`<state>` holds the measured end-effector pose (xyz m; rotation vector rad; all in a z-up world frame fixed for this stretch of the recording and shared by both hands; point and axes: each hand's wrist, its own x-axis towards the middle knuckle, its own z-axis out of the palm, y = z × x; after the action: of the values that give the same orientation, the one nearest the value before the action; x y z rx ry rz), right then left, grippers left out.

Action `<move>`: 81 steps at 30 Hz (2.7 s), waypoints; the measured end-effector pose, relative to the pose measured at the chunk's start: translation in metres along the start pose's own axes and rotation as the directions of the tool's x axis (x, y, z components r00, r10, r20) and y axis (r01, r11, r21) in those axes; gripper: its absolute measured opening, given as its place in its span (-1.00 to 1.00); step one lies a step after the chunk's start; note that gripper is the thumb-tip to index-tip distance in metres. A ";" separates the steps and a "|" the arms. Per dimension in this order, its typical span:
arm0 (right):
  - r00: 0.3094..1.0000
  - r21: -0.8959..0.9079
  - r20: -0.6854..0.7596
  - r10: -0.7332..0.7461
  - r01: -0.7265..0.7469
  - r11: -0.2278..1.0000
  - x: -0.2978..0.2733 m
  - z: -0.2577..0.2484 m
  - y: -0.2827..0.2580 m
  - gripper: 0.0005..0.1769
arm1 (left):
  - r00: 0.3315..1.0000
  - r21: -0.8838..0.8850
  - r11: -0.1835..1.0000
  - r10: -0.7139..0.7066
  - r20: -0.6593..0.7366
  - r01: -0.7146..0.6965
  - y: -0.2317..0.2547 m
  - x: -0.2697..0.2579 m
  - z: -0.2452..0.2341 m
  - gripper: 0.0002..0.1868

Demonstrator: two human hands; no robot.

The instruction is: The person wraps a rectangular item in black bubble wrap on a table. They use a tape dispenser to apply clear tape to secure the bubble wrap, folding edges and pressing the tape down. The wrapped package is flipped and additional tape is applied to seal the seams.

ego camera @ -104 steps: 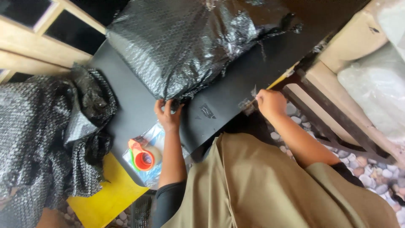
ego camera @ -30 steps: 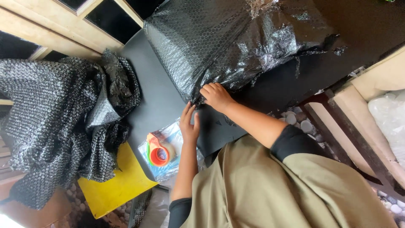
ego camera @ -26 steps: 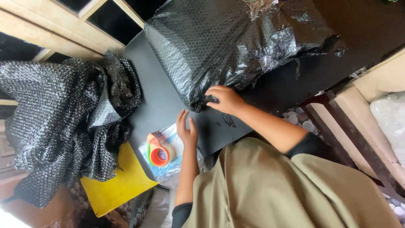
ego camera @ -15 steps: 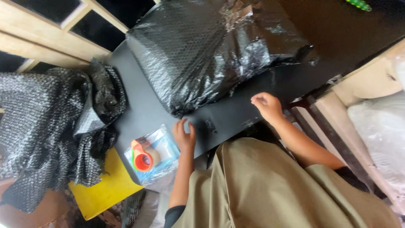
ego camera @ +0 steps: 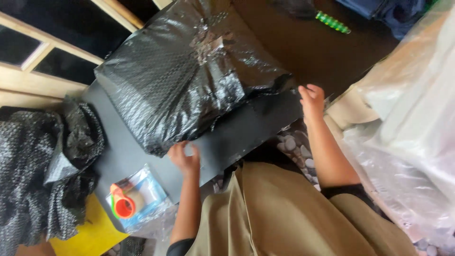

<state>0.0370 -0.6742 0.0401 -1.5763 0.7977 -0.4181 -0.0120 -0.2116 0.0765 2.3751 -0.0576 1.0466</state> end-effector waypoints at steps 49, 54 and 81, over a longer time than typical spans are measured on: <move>0.430 -0.422 0.900 -0.064 0.899 0.116 -0.017 0.030 -0.031 -0.15 | 0.772 0.084 0.853 0.418 0.479 -0.514 0.148 -0.035 0.162 -0.62; 0.451 -0.421 0.890 -0.067 0.870 0.257 -0.014 0.014 -0.023 -0.20 | 0.906 0.106 0.917 0.352 0.233 -0.384 0.120 -0.046 0.165 -0.66; 0.202 -0.126 0.665 -0.719 0.979 0.158 0.028 0.044 0.036 -0.49 | 0.672 0.110 0.693 0.628 0.392 -0.713 0.131 -0.026 0.209 -0.89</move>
<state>0.0775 -0.6624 -0.0078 -2.5076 -0.6731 -0.6491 0.0783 -0.4302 0.0027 2.8187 -1.0801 0.9812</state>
